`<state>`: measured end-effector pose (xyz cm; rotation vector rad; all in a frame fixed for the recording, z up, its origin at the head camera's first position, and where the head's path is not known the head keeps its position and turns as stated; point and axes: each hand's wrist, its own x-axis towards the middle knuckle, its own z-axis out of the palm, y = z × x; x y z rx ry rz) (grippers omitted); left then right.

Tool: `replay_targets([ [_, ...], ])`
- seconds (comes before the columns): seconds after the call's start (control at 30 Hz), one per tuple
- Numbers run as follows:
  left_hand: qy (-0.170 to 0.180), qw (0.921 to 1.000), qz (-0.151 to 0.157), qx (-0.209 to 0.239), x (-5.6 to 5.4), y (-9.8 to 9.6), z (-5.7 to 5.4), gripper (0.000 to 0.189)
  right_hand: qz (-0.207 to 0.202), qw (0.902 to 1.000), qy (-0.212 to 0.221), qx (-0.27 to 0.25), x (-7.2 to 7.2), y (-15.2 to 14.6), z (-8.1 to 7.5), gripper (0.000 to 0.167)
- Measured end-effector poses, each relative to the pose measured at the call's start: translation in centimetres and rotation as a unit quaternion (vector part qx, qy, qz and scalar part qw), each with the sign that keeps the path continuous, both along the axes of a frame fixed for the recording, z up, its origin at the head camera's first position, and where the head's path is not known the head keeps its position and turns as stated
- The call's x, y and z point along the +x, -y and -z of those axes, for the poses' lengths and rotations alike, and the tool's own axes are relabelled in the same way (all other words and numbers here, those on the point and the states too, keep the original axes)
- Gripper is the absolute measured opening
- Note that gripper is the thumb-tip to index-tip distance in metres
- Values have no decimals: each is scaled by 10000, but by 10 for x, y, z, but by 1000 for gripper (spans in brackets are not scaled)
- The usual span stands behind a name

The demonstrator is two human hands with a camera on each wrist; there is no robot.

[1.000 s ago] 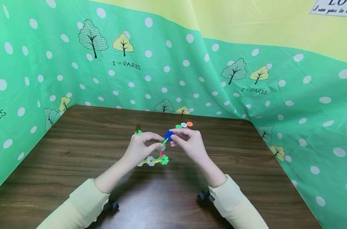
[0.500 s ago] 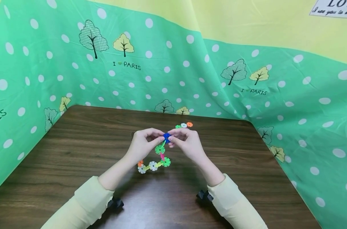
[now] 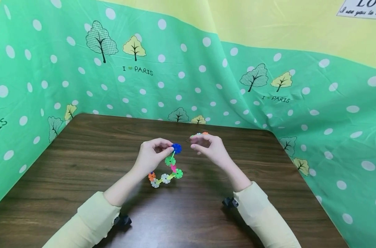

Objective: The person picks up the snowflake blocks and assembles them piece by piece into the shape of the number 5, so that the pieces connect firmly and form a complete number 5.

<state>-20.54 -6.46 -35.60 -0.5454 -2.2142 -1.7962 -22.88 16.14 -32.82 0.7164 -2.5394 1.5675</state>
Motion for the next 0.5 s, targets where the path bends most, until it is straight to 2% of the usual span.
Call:
replay_targets([
  [0.1,-12,10000,-6,-35,8,2,-10,9,160,9979,-279,559,-12,-11,0,25],
  [0.2,-46,10000,-40,-77,8,3,-11,8,190,9931,-522,1033,-33,-24,14,27],
  [0.33,-31,9999,-69,-111,8,6,-11,8,19,9901,-483,1319,-63,-39,35,28],
  [0.5,6,9999,-77,-139,8,7,-11,8,-143,9859,-321,1639,-93,-51,53,31],
])
